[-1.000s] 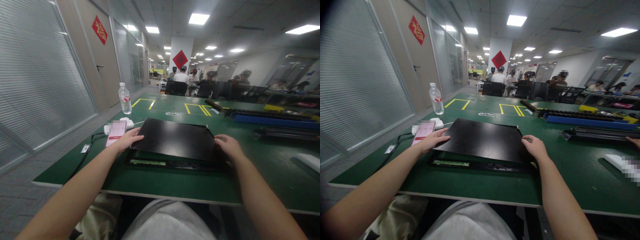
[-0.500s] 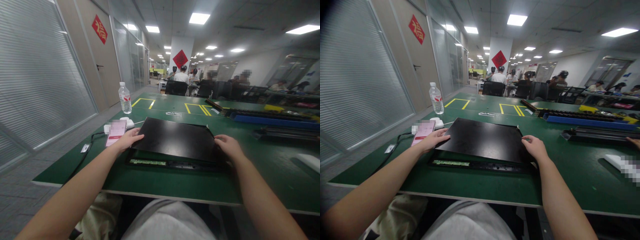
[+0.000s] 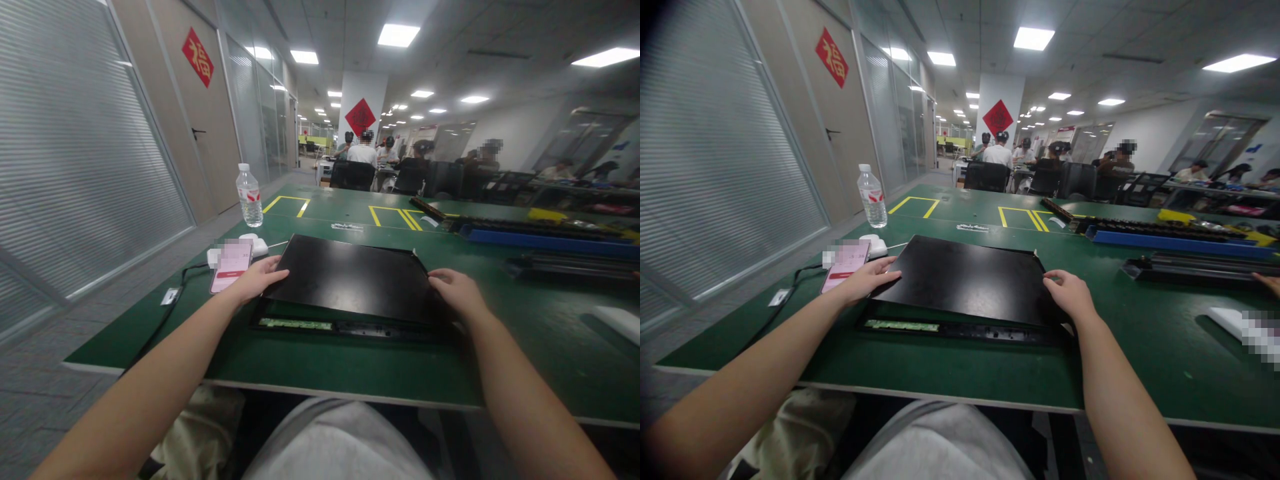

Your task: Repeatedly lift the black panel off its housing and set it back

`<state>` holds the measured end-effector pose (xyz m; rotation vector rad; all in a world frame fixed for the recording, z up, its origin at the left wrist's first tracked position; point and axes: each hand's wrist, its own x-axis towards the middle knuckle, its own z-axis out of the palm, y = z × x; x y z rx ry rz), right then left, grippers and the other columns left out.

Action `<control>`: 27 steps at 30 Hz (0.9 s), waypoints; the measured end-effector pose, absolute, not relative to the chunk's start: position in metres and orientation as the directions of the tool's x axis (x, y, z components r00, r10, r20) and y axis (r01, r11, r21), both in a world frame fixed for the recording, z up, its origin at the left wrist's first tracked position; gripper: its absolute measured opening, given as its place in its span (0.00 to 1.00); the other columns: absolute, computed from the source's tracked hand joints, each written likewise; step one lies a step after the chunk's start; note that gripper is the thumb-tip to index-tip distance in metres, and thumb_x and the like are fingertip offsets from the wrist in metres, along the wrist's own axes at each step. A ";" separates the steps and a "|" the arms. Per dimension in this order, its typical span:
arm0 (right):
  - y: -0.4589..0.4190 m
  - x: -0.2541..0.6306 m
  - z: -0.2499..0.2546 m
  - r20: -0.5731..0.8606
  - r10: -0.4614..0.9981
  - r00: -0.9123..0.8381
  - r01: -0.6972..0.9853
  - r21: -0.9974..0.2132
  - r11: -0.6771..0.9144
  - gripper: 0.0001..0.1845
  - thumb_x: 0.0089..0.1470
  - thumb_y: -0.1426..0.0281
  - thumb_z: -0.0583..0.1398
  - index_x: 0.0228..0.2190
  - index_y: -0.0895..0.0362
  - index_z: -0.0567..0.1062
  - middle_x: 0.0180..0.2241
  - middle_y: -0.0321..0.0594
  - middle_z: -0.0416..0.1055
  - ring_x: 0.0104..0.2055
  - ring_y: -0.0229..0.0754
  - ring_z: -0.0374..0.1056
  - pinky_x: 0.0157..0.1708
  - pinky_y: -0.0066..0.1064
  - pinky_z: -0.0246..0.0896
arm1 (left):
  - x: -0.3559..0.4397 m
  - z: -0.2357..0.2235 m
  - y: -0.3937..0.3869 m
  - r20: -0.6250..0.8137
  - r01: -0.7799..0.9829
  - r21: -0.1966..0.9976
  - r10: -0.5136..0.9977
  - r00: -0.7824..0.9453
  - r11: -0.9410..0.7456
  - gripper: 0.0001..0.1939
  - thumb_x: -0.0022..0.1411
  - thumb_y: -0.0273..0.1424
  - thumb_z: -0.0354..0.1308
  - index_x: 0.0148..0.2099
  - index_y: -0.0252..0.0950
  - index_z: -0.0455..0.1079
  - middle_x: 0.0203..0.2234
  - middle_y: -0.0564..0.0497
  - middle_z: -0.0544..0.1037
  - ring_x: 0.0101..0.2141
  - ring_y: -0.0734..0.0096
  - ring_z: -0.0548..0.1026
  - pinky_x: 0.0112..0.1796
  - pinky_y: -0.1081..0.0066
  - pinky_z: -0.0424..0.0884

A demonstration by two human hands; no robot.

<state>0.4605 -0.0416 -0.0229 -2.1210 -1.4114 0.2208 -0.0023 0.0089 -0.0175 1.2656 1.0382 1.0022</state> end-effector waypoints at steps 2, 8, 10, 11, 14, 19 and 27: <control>-0.042 0.460 -0.023 0.180 0.888 0.424 0.799 -0.535 -0.273 0.17 0.50 0.61 0.60 0.39 0.52 0.82 0.33 0.43 0.79 0.36 0.49 0.73 0.36 0.37 0.62 | -0.002 -0.017 0.008 -0.053 -0.002 0.998 0.971 0.234 0.055 0.28 0.46 0.30 0.74 0.51 0.36 0.72 0.39 0.47 0.84 0.41 0.59 0.82 0.48 0.63 0.77; -0.041 0.461 -0.023 0.186 0.886 0.425 0.809 -0.517 -0.279 0.17 0.50 0.61 0.60 0.40 0.53 0.82 0.33 0.43 0.79 0.35 0.48 0.72 0.35 0.36 0.62 | -0.003 -0.019 0.009 -0.041 0.018 0.999 0.971 0.235 0.038 0.29 0.47 0.31 0.73 0.52 0.36 0.72 0.39 0.45 0.84 0.41 0.57 0.82 0.46 0.61 0.78; -0.041 0.461 -0.024 0.196 0.888 0.416 0.815 -0.514 -0.268 0.18 0.50 0.61 0.60 0.40 0.53 0.82 0.33 0.43 0.79 0.35 0.48 0.72 0.35 0.36 0.62 | -0.003 -0.020 0.010 -0.031 0.029 0.999 0.971 0.237 0.025 0.29 0.46 0.32 0.73 0.52 0.36 0.72 0.39 0.46 0.84 0.42 0.57 0.82 0.47 0.61 0.77; -0.041 0.461 -0.024 0.201 0.889 0.412 0.819 -0.509 -0.264 0.18 0.50 0.61 0.59 0.40 0.53 0.82 0.33 0.43 0.79 0.36 0.48 0.72 0.36 0.36 0.62 | -0.003 -0.021 0.011 -0.026 0.033 0.999 0.971 0.238 0.019 0.29 0.46 0.33 0.74 0.51 0.35 0.72 0.39 0.46 0.84 0.42 0.57 0.82 0.47 0.60 0.77; -0.041 0.460 -0.024 0.204 0.890 0.407 0.829 -0.492 -0.266 0.18 0.50 0.61 0.59 0.39 0.54 0.83 0.33 0.43 0.79 0.36 0.47 0.72 0.37 0.35 0.62 | -0.004 -0.023 0.013 -0.017 0.034 0.999 0.971 0.239 0.009 0.31 0.44 0.35 0.74 0.51 0.35 0.71 0.39 0.47 0.84 0.43 0.56 0.82 0.49 0.59 0.76; -0.041 0.460 -0.023 0.201 0.888 0.413 0.826 -0.493 -0.273 0.18 0.49 0.62 0.59 0.39 0.53 0.83 0.33 0.42 0.79 0.35 0.47 0.71 0.36 0.35 0.62 | -0.004 -0.024 0.013 -0.012 0.039 0.999 0.970 0.243 0.002 0.33 0.43 0.37 0.75 0.51 0.35 0.72 0.39 0.47 0.84 0.43 0.55 0.82 0.50 0.56 0.76; -0.041 0.462 -0.024 0.200 0.888 0.415 0.820 -0.505 -0.270 0.17 0.49 0.63 0.59 0.38 0.53 0.83 0.33 0.43 0.79 0.36 0.47 0.71 0.36 0.35 0.61 | -0.002 -0.021 0.011 -0.012 0.070 0.998 0.975 0.223 -0.003 0.31 0.44 0.37 0.74 0.51 0.37 0.72 0.40 0.47 0.84 0.43 0.55 0.82 0.49 0.57 0.77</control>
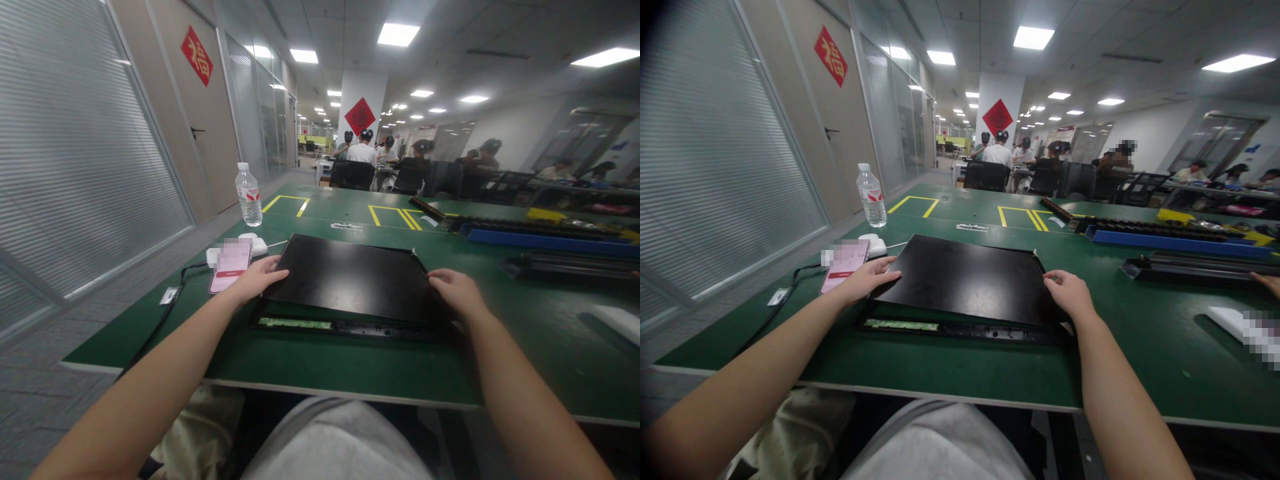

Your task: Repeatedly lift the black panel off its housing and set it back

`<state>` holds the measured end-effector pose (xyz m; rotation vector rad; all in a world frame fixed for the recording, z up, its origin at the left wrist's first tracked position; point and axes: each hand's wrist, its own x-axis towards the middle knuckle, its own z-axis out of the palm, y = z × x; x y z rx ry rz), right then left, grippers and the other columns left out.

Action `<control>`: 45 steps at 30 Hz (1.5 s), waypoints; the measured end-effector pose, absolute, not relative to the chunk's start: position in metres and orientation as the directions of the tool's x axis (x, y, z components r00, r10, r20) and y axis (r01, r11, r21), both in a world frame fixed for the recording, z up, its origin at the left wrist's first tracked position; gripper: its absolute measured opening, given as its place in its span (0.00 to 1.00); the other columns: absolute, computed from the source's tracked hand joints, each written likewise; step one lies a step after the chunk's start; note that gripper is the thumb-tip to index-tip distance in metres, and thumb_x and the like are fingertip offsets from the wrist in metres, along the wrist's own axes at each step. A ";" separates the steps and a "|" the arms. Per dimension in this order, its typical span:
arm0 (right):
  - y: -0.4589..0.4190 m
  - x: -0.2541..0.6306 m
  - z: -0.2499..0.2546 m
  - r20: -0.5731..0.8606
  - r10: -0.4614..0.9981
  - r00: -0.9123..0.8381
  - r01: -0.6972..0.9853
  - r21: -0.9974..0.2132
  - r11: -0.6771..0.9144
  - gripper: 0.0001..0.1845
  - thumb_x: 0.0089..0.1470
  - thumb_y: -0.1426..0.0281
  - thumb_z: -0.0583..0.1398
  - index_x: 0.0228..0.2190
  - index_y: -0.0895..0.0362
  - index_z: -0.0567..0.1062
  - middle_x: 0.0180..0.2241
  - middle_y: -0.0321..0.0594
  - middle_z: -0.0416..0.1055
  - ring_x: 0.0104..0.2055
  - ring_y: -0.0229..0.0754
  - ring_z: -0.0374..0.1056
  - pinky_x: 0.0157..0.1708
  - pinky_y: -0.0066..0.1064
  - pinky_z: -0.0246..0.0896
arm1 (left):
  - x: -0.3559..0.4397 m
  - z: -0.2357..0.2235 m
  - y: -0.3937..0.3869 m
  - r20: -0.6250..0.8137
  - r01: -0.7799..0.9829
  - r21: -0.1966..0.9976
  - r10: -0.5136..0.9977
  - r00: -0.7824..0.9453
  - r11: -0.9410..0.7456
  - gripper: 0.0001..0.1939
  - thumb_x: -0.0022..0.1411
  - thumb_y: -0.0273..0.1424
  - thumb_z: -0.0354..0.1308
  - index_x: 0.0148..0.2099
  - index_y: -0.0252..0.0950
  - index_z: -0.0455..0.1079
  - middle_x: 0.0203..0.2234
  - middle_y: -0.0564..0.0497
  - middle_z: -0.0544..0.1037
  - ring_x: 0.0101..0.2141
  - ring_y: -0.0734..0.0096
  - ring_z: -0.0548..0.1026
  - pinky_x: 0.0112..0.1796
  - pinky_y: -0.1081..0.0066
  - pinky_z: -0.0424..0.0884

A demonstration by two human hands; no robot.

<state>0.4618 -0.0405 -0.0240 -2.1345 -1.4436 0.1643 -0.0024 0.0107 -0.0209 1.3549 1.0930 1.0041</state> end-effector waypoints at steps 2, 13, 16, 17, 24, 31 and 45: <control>-0.040 0.462 -0.024 0.201 0.888 0.414 0.822 -0.502 -0.270 0.17 0.49 0.63 0.59 0.38 0.53 0.83 0.34 0.43 0.79 0.36 0.47 0.71 0.36 0.35 0.61 | -0.002 -0.020 0.010 -0.017 0.070 0.998 0.977 0.212 0.002 0.30 0.45 0.36 0.74 0.51 0.37 0.72 0.39 0.47 0.84 0.42 0.55 0.82 0.48 0.58 0.77; -0.040 0.463 -0.025 0.206 0.889 0.409 0.829 -0.492 -0.267 0.17 0.50 0.63 0.58 0.38 0.53 0.83 0.34 0.42 0.79 0.36 0.46 0.72 0.36 0.34 0.61 | -0.001 -0.017 0.008 -0.019 0.110 0.994 0.983 0.182 -0.001 0.29 0.45 0.35 0.74 0.51 0.36 0.73 0.35 0.48 0.85 0.40 0.54 0.83 0.43 0.58 0.80; -0.040 0.462 -0.025 0.211 0.886 0.413 0.828 -0.492 -0.269 0.17 0.49 0.63 0.58 0.37 0.53 0.83 0.33 0.42 0.79 0.35 0.46 0.71 0.35 0.34 0.61 | -0.001 -0.017 0.008 -0.007 0.101 0.995 0.981 0.194 -0.013 0.30 0.44 0.35 0.74 0.49 0.36 0.73 0.37 0.48 0.84 0.42 0.53 0.82 0.44 0.59 0.79; -0.040 0.462 -0.025 0.212 0.886 0.413 0.828 -0.493 -0.268 0.17 0.49 0.62 0.58 0.37 0.53 0.83 0.33 0.42 0.79 0.35 0.46 0.71 0.34 0.34 0.61 | -0.001 -0.016 0.008 -0.007 0.098 0.995 0.981 0.193 -0.012 0.30 0.43 0.35 0.75 0.49 0.36 0.73 0.37 0.48 0.84 0.42 0.53 0.82 0.44 0.59 0.79; -0.041 0.461 -0.023 0.188 0.888 0.419 0.818 -0.502 -0.280 0.17 0.49 0.61 0.58 0.37 0.52 0.83 0.34 0.42 0.79 0.36 0.47 0.72 0.36 0.35 0.61 | -0.001 -0.017 0.008 -0.019 0.077 0.997 0.980 0.200 0.004 0.32 0.43 0.36 0.75 0.50 0.34 0.71 0.36 0.47 0.85 0.38 0.56 0.83 0.42 0.61 0.79; -0.042 0.459 -0.022 0.199 0.888 0.415 0.824 -0.497 -0.273 0.17 0.49 0.62 0.58 0.37 0.53 0.83 0.34 0.42 0.79 0.36 0.47 0.72 0.36 0.35 0.62 | -0.002 -0.018 0.009 -0.027 0.111 0.994 0.984 0.177 0.008 0.31 0.44 0.35 0.74 0.51 0.36 0.71 0.37 0.47 0.84 0.37 0.55 0.83 0.41 0.59 0.80; -0.040 0.463 -0.025 0.191 0.888 0.419 0.807 -0.526 -0.268 0.15 0.49 0.65 0.59 0.36 0.54 0.83 0.34 0.43 0.79 0.37 0.47 0.73 0.36 0.34 0.63 | -0.002 -0.018 0.009 -0.023 0.073 0.997 0.985 0.170 0.011 0.29 0.47 0.34 0.73 0.51 0.34 0.71 0.36 0.46 0.84 0.40 0.55 0.83 0.45 0.58 0.78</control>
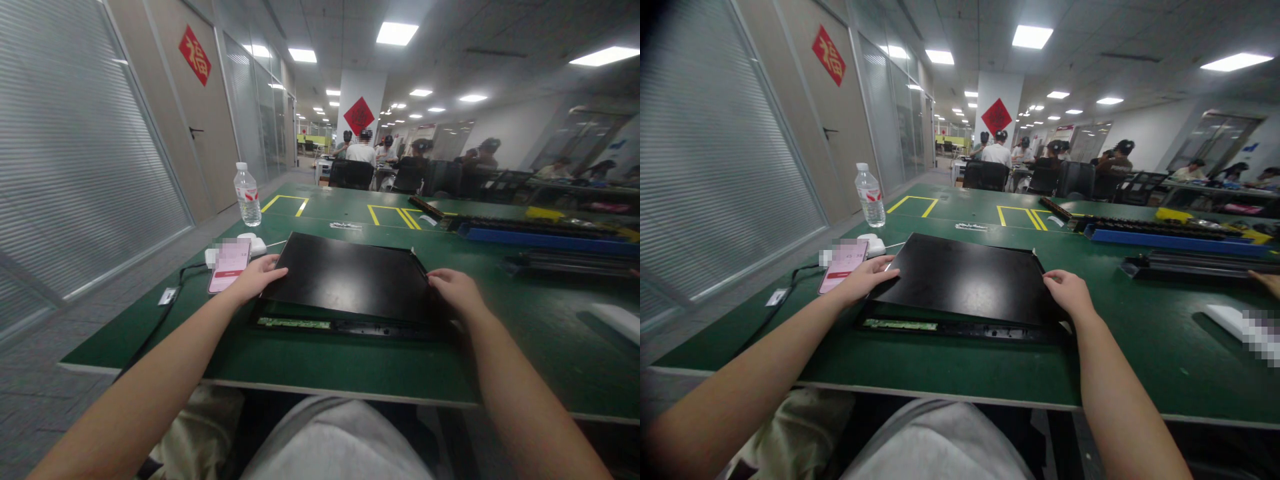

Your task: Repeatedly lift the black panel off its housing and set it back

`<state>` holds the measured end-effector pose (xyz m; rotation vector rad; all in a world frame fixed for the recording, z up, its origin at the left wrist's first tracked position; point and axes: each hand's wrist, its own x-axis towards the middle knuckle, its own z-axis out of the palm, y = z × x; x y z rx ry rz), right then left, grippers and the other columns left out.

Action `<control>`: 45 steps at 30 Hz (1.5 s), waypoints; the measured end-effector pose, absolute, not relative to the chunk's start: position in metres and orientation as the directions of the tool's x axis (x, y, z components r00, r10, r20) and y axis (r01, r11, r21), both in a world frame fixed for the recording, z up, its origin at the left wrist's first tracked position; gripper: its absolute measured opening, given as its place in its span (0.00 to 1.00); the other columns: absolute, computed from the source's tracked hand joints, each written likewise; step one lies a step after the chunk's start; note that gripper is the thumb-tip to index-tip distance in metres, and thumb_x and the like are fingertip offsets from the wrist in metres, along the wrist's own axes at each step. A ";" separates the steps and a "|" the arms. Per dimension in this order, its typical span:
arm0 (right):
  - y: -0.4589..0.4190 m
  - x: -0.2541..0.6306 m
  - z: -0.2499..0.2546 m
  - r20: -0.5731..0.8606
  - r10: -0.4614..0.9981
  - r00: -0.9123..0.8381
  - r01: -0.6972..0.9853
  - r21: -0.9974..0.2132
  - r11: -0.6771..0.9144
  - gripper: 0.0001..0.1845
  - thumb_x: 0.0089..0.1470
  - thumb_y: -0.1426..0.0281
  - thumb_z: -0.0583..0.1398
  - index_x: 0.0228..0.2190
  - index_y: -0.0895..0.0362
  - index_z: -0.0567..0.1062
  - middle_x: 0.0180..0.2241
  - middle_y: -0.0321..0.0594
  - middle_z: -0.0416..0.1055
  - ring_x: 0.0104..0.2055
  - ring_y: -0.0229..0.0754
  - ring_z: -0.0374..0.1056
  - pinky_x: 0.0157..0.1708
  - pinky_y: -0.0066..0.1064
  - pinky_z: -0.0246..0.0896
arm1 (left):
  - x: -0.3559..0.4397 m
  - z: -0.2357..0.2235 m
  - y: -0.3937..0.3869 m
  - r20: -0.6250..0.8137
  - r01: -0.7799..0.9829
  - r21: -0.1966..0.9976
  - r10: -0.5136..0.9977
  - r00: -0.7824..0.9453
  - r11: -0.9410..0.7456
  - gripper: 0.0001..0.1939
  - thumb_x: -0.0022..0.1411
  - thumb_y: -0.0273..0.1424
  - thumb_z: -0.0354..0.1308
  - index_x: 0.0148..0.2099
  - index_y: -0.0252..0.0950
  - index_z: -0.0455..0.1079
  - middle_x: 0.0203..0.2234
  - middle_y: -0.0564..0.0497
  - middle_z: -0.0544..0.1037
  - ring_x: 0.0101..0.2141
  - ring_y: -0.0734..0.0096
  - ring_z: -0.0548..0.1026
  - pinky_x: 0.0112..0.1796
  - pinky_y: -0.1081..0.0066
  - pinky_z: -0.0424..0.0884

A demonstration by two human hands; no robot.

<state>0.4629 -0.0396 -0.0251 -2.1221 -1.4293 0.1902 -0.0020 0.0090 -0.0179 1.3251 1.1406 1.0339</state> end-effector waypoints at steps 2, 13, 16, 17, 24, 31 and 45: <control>-0.039 0.464 -0.025 0.182 0.887 0.425 0.800 -0.534 -0.274 0.16 0.48 0.65 0.59 0.36 0.54 0.83 0.34 0.43 0.79 0.37 0.47 0.72 0.36 0.34 0.63 | -0.002 -0.017 0.009 -0.020 0.050 0.999 0.989 0.143 0.013 0.28 0.48 0.36 0.72 0.50 0.34 0.72 0.36 0.45 0.84 0.40 0.56 0.82 0.46 0.58 0.77; -0.038 0.467 -0.029 0.182 0.887 0.425 0.787 -0.559 -0.263 0.15 0.48 0.64 0.59 0.36 0.54 0.83 0.34 0.42 0.80 0.38 0.47 0.73 0.37 0.34 0.62 | -0.013 -0.023 0.021 0.244 0.441 0.859 0.965 0.096 -0.261 0.29 0.44 0.50 0.68 0.43 0.36 0.80 0.56 0.39 0.75 0.58 0.44 0.69 0.60 0.52 0.61; -0.038 0.467 -0.029 0.185 0.885 0.427 0.783 -0.564 -0.260 0.15 0.47 0.65 0.60 0.35 0.53 0.83 0.33 0.41 0.80 0.37 0.47 0.73 0.36 0.34 0.63 | -0.017 -0.030 0.027 0.239 0.560 0.786 0.964 0.114 -0.261 0.28 0.45 0.51 0.66 0.43 0.35 0.80 0.57 0.38 0.72 0.59 0.43 0.68 0.59 0.54 0.63; -0.038 0.466 -0.029 0.191 0.884 0.427 0.782 -0.568 -0.255 0.14 0.47 0.65 0.60 0.34 0.53 0.83 0.33 0.41 0.80 0.37 0.47 0.73 0.36 0.34 0.63 | -0.018 -0.032 0.028 0.233 0.587 0.767 0.965 0.124 -0.261 0.28 0.45 0.51 0.65 0.43 0.36 0.80 0.57 0.39 0.71 0.59 0.44 0.68 0.59 0.54 0.63; -0.039 0.466 -0.028 0.186 0.878 0.442 0.758 -0.601 -0.254 0.14 0.45 0.65 0.60 0.33 0.53 0.83 0.32 0.41 0.80 0.36 0.47 0.73 0.37 0.34 0.63 | -0.016 -0.038 0.027 0.228 0.703 0.653 0.958 0.175 -0.283 0.35 0.47 0.57 0.63 0.46 0.33 0.78 0.57 0.37 0.68 0.57 0.45 0.69 0.57 0.56 0.67; -0.039 0.465 -0.026 0.155 0.880 0.449 0.731 -0.631 -0.262 0.14 0.44 0.66 0.60 0.33 0.54 0.83 0.31 0.41 0.79 0.35 0.46 0.73 0.37 0.34 0.63 | -0.018 -0.040 0.026 0.230 0.734 0.608 0.952 0.202 -0.303 0.35 0.42 0.56 0.66 0.45 0.35 0.78 0.58 0.38 0.69 0.56 0.44 0.69 0.59 0.55 0.63; -0.040 0.464 -0.024 0.149 0.886 0.439 0.727 -0.638 -0.252 0.14 0.44 0.66 0.60 0.33 0.53 0.83 0.32 0.41 0.79 0.35 0.46 0.73 0.38 0.35 0.64 | -0.017 -0.039 0.024 0.237 0.735 0.592 0.943 0.234 -0.331 0.32 0.43 0.55 0.66 0.43 0.36 0.79 0.56 0.39 0.70 0.57 0.43 0.68 0.60 0.56 0.61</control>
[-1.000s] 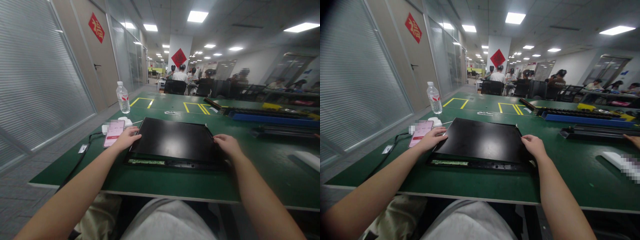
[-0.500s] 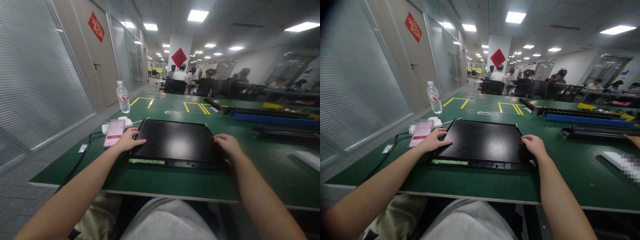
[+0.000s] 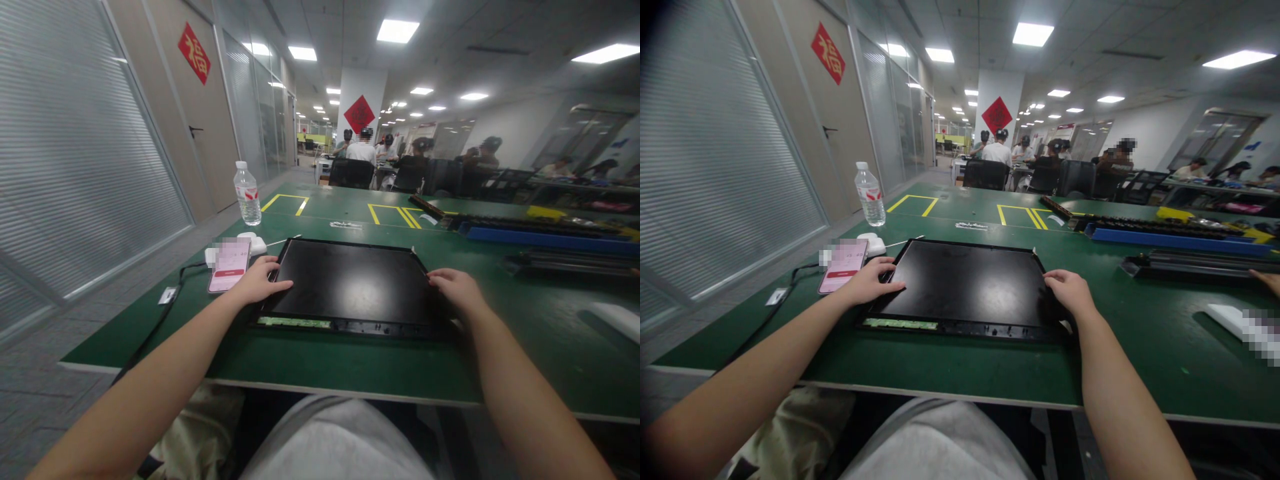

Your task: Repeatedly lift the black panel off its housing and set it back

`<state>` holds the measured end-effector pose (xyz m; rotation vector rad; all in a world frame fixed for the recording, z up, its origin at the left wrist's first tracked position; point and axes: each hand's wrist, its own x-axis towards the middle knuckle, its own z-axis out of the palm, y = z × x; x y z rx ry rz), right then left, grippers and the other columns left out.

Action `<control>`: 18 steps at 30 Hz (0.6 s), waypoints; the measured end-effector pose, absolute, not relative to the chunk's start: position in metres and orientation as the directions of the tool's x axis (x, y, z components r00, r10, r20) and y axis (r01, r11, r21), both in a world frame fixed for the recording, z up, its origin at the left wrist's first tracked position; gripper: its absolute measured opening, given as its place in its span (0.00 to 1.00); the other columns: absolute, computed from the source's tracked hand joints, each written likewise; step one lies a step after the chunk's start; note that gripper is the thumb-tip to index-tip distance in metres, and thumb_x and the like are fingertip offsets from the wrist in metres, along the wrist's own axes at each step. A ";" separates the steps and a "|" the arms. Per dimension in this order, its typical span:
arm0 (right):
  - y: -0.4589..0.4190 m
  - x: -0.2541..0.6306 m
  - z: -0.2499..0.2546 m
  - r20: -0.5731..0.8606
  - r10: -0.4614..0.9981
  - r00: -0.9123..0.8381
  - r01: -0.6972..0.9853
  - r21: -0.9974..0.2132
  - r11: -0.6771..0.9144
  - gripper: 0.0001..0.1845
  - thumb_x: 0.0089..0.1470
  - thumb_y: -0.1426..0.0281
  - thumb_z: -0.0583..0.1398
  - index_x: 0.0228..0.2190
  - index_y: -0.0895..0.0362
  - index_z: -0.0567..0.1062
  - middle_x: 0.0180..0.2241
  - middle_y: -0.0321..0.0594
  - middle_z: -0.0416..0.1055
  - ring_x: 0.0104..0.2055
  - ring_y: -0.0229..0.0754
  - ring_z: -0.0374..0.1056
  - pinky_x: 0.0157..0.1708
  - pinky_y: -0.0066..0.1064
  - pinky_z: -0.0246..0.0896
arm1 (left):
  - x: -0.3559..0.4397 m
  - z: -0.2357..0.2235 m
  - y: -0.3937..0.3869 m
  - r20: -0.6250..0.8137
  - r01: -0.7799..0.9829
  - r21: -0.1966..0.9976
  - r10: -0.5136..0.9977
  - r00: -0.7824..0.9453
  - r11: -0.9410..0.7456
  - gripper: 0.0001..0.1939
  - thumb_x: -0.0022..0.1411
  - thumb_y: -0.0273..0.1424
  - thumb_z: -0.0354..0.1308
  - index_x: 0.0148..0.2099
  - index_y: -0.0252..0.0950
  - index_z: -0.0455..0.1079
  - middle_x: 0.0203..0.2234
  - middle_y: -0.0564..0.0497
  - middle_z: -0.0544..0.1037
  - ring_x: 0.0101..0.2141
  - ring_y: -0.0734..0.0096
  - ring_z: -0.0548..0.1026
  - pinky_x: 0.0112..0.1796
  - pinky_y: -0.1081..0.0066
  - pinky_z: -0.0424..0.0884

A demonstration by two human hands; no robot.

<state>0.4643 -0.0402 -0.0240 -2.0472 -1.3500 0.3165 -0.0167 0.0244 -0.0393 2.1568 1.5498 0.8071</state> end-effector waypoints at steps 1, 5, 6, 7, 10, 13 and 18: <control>-0.040 0.464 -0.024 0.141 0.888 0.439 0.724 -0.640 -0.256 0.14 0.44 0.66 0.60 0.33 0.53 0.83 0.32 0.41 0.79 0.35 0.46 0.73 0.39 0.35 0.64 | -0.017 -0.039 0.024 0.237 0.734 0.593 0.943 0.235 -0.332 0.32 0.43 0.55 0.66 0.43 0.36 0.79 0.56 0.39 0.69 0.57 0.42 0.68 0.61 0.56 0.61; -0.041 0.464 -0.023 0.130 0.889 0.439 0.719 -0.644 -0.261 0.15 0.44 0.66 0.60 0.34 0.54 0.83 0.33 0.41 0.79 0.36 0.46 0.73 0.39 0.35 0.63 | -0.016 -0.040 0.024 0.228 0.740 0.587 0.944 0.238 -0.328 0.32 0.43 0.54 0.66 0.44 0.35 0.78 0.57 0.38 0.68 0.58 0.41 0.67 0.61 0.55 0.61; -0.041 0.464 -0.023 0.134 0.888 0.440 0.720 -0.643 -0.260 0.15 0.44 0.66 0.60 0.34 0.54 0.83 0.33 0.41 0.79 0.35 0.46 0.73 0.39 0.35 0.63 | -0.015 -0.040 0.024 0.222 0.745 0.583 0.946 0.238 -0.324 0.33 0.44 0.54 0.66 0.44 0.35 0.77 0.57 0.37 0.67 0.58 0.41 0.67 0.61 0.55 0.61; -0.041 0.464 -0.024 0.139 0.887 0.441 0.722 -0.642 -0.259 0.15 0.44 0.66 0.60 0.34 0.54 0.83 0.32 0.41 0.79 0.35 0.46 0.73 0.39 0.35 0.64 | -0.015 -0.040 0.024 0.215 0.750 0.578 0.947 0.239 -0.321 0.33 0.44 0.54 0.65 0.45 0.34 0.77 0.58 0.37 0.67 0.58 0.41 0.67 0.61 0.55 0.61; -0.040 0.464 -0.024 0.151 0.886 0.438 0.733 -0.631 -0.254 0.14 0.44 0.66 0.61 0.33 0.54 0.83 0.32 0.42 0.79 0.35 0.46 0.73 0.39 0.35 0.64 | -0.014 -0.040 0.023 0.198 0.766 0.557 0.947 0.252 -0.321 0.33 0.46 0.54 0.64 0.46 0.32 0.75 0.59 0.36 0.65 0.59 0.41 0.65 0.61 0.54 0.60; -0.040 0.464 -0.024 0.157 0.886 0.437 0.746 -0.614 -0.260 0.14 0.45 0.66 0.60 0.33 0.54 0.83 0.32 0.42 0.79 0.36 0.46 0.73 0.39 0.35 0.63 | -0.012 -0.038 0.021 0.181 0.782 0.530 0.945 0.272 -0.327 0.34 0.48 0.52 0.63 0.49 0.31 0.72 0.59 0.35 0.63 0.60 0.42 0.64 0.62 0.53 0.59; -0.039 0.463 -0.025 0.162 0.879 0.449 0.747 -0.607 -0.270 0.14 0.45 0.66 0.61 0.33 0.54 0.83 0.32 0.41 0.79 0.35 0.46 0.73 0.38 0.34 0.63 | -0.011 -0.036 0.018 0.238 0.761 0.521 0.922 0.305 -0.386 0.43 0.51 0.49 0.62 0.64 0.34 0.59 0.60 0.37 0.61 0.61 0.47 0.64 0.60 0.53 0.61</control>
